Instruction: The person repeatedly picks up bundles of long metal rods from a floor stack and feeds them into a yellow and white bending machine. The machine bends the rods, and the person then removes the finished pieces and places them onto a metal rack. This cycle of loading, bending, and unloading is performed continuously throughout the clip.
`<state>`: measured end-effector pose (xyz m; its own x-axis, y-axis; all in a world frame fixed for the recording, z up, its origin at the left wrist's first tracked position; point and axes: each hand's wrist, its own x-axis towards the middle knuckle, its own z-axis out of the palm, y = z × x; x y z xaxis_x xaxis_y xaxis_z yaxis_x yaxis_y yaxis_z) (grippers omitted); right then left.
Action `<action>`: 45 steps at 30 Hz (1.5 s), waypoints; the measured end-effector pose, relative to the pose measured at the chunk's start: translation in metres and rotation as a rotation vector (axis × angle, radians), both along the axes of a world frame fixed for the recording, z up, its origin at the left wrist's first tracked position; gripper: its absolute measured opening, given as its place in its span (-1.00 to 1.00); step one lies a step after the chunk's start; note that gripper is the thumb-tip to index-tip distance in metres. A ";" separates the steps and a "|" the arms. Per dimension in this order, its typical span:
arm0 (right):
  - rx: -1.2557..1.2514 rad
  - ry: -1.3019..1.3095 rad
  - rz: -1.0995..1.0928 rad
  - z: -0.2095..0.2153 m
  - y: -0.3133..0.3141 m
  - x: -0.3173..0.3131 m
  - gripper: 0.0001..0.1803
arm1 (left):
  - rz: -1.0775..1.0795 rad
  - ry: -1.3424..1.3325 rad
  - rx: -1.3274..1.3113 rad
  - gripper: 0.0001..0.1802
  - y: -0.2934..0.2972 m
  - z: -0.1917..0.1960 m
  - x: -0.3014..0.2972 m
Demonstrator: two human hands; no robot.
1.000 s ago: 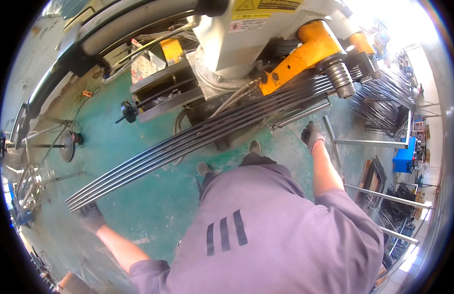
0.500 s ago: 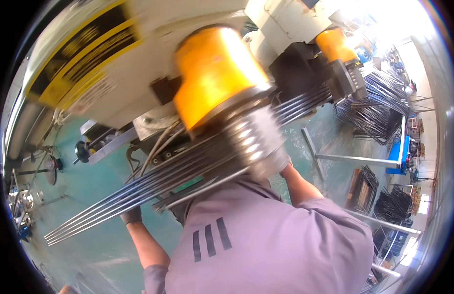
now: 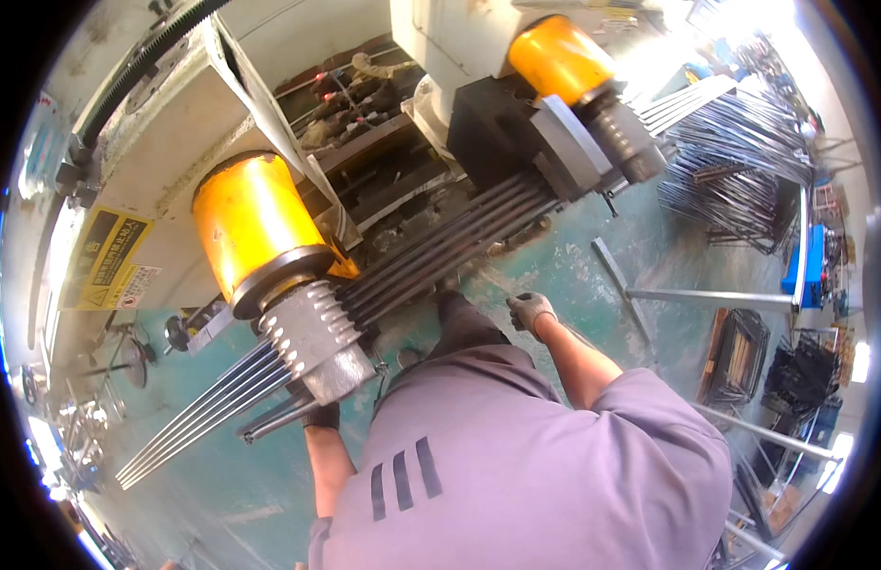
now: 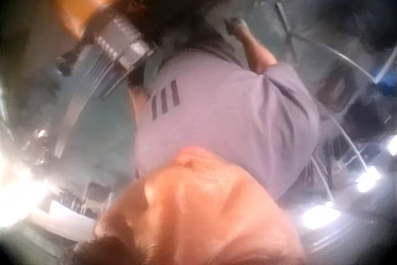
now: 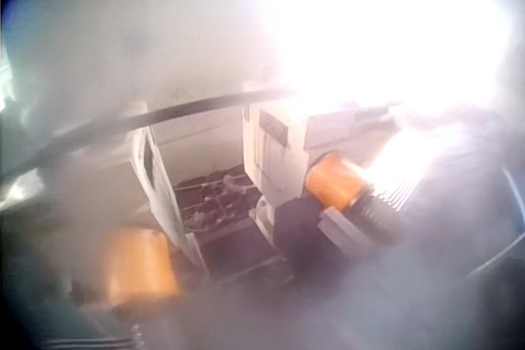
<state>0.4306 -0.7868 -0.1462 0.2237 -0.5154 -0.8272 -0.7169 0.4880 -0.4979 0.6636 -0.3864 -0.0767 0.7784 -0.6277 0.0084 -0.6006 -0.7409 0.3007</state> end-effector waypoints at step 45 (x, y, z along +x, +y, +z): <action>0.553 -1.487 -0.801 0.235 0.023 0.183 -0.86 | 0.997 0.127 -1.515 -0.45 0.074 0.303 0.049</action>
